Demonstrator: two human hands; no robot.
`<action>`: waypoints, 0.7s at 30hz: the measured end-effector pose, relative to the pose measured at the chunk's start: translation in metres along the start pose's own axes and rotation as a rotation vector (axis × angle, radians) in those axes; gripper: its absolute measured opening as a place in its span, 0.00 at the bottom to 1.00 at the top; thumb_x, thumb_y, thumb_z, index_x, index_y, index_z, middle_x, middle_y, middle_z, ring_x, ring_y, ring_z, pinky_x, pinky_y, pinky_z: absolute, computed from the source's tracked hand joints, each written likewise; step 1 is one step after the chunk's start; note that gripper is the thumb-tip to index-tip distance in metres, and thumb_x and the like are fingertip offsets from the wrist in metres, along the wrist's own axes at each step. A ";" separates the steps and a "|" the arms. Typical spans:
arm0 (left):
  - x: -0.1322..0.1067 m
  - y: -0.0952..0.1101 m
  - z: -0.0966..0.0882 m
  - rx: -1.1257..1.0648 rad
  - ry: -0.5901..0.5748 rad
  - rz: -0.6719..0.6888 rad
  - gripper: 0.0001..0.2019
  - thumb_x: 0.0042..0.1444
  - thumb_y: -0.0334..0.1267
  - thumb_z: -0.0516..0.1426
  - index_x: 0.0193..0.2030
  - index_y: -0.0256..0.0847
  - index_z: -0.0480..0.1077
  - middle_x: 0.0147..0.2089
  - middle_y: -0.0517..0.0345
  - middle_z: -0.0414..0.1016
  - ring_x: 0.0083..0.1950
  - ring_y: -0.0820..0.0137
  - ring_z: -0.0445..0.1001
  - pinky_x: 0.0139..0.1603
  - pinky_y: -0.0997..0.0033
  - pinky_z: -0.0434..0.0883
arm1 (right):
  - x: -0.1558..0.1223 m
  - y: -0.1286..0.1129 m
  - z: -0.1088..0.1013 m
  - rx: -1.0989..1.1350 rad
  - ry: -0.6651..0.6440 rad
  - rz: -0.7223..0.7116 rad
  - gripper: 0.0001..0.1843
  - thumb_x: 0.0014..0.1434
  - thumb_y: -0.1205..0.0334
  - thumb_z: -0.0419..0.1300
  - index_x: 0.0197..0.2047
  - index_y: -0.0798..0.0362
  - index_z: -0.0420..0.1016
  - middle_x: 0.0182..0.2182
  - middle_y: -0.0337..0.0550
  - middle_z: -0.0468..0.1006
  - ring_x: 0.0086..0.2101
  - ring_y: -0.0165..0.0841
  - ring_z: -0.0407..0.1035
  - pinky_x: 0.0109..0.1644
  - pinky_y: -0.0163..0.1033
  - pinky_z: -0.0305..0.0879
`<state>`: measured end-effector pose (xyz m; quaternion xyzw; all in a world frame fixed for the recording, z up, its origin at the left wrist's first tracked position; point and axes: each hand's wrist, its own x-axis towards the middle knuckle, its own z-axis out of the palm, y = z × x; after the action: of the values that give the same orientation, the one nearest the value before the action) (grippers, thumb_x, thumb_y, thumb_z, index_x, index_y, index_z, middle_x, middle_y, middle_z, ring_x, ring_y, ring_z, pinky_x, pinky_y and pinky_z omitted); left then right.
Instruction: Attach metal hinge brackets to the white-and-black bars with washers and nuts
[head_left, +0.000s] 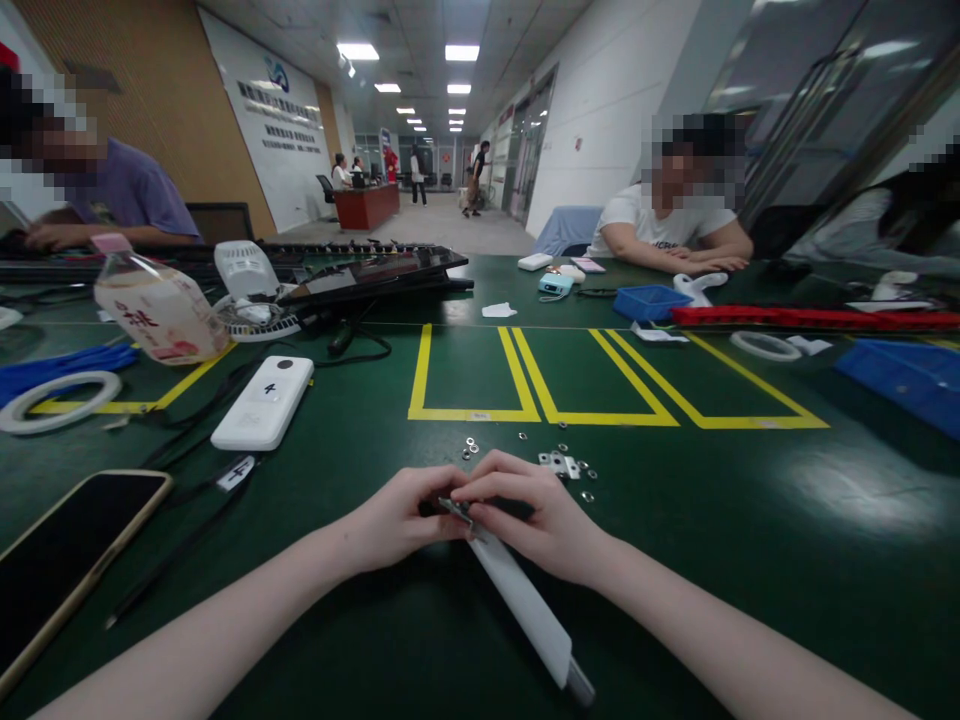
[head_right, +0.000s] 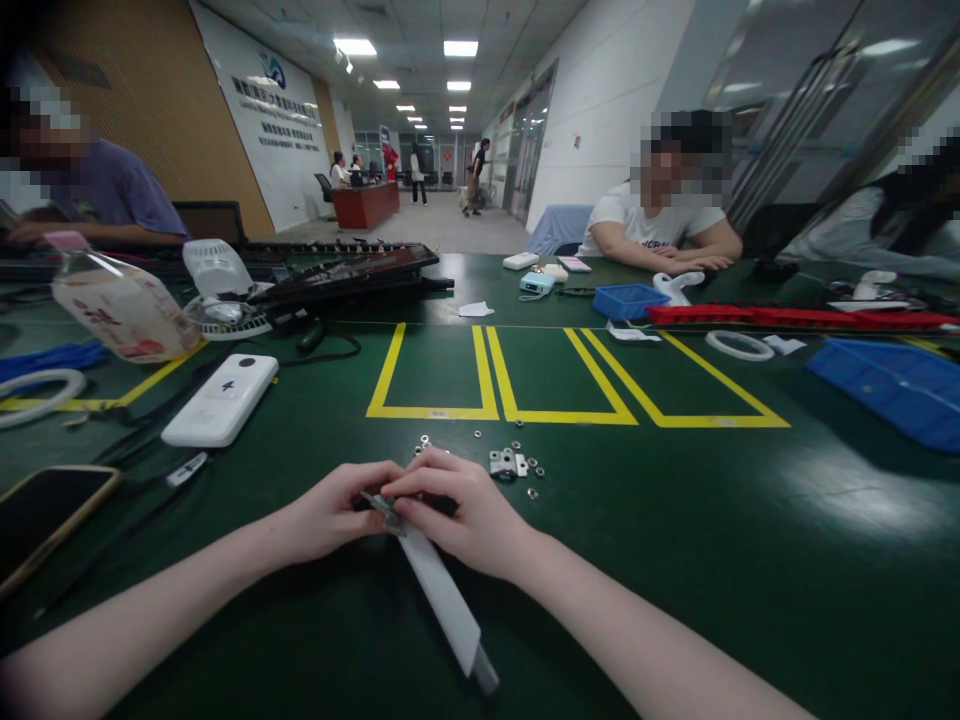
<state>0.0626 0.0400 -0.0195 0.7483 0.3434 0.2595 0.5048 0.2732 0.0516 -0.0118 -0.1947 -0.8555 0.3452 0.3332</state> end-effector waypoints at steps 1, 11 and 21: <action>0.000 0.000 0.000 -0.005 -0.003 -0.003 0.07 0.58 0.35 0.59 0.42 0.38 0.71 0.41 0.57 0.74 0.44 0.65 0.72 0.46 0.67 0.69 | 0.000 -0.001 0.001 -0.005 0.015 -0.009 0.11 0.65 0.70 0.57 0.49 0.53 0.76 0.41 0.43 0.71 0.40 0.28 0.68 0.43 0.33 0.68; -0.001 0.000 0.001 0.038 -0.039 0.012 0.07 0.62 0.38 0.56 0.42 0.38 0.71 0.41 0.57 0.74 0.43 0.66 0.72 0.45 0.67 0.68 | -0.002 -0.002 0.003 -0.067 0.072 -0.099 0.11 0.62 0.71 0.57 0.48 0.54 0.75 0.41 0.44 0.71 0.39 0.28 0.68 0.41 0.33 0.69; -0.001 -0.004 0.002 -0.236 0.162 -0.060 0.16 0.68 0.44 0.48 0.57 0.41 0.65 0.51 0.51 0.72 0.45 0.66 0.74 0.47 0.64 0.71 | -0.005 0.001 -0.015 -0.223 0.141 0.033 0.07 0.62 0.71 0.58 0.43 0.55 0.75 0.38 0.43 0.71 0.36 0.28 0.67 0.37 0.32 0.68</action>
<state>0.0626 0.0388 -0.0244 0.6496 0.3725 0.3424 0.5675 0.2874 0.0559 -0.0069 -0.2683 -0.8598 0.2387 0.3631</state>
